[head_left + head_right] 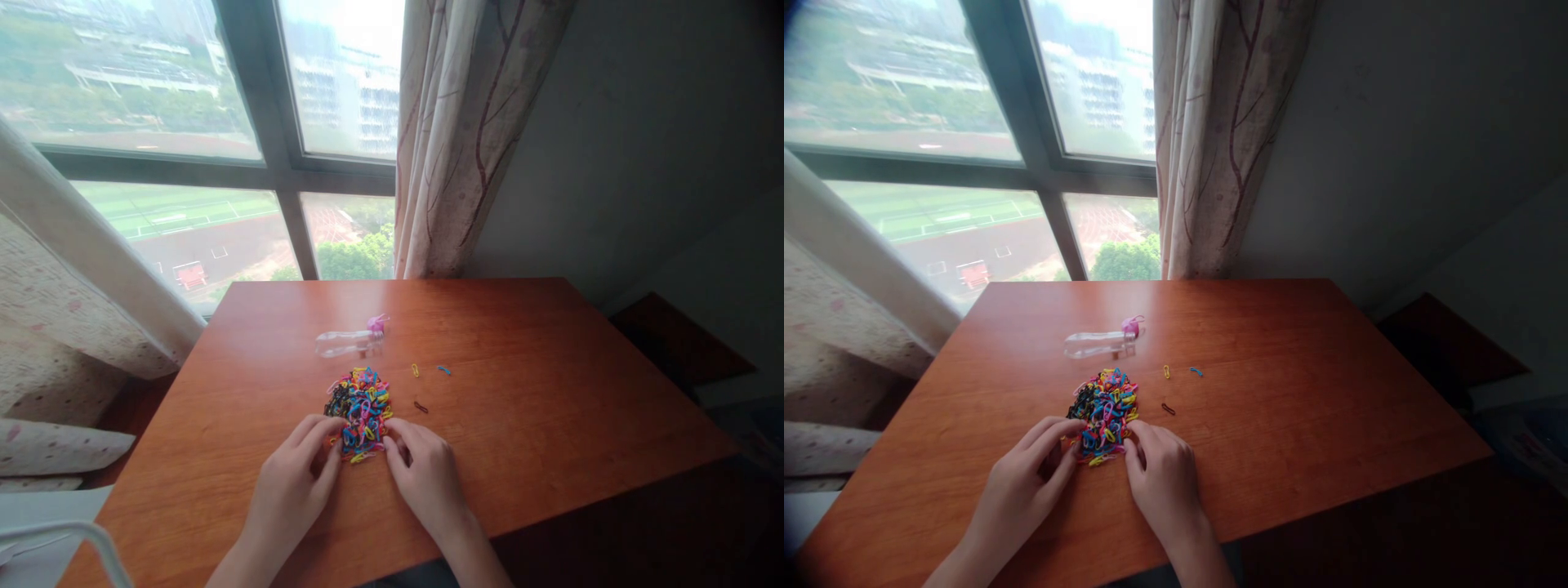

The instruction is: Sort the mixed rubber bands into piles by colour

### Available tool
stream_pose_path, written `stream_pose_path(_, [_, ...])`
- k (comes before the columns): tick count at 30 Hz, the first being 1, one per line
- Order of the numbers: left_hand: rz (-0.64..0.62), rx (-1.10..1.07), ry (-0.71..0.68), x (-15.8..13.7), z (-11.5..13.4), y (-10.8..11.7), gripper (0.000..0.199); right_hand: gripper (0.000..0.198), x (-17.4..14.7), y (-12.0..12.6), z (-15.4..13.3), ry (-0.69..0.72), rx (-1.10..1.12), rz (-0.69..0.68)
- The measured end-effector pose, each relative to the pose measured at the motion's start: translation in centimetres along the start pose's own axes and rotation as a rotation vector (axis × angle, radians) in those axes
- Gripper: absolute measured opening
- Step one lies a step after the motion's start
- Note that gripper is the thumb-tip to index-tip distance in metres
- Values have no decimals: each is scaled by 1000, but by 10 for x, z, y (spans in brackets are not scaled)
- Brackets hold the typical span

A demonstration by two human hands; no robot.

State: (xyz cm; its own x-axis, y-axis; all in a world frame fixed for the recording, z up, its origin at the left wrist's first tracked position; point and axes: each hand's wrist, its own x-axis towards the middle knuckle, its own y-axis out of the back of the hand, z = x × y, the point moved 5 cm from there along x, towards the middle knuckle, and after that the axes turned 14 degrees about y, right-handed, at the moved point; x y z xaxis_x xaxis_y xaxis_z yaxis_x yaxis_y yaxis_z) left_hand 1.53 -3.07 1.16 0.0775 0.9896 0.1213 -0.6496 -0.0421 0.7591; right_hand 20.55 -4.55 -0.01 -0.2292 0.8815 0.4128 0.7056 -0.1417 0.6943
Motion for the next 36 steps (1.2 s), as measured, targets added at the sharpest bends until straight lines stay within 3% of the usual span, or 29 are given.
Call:
stream_pose_path(11, [32,-33,-26,1,0,0,17,15,17,1,-6,-35,9,35])
stream_pose_path(21, [31,-67,-1,1,-1,0,18,6,36,-13,-19,-20,-171,31])
stream_pose_path(29, [15,-69,-7,1,-1,0,17,14,36,-11,-23,-52,-55,90])
stream_pose_path(33, [27,-62,-11,0,-2,0,17,19,31,-1,-12,-75,-5,147])
stream_pose_path(36, [36,-54,-19,0,-1,1,17,25,19,18,12,-130,-57,193])
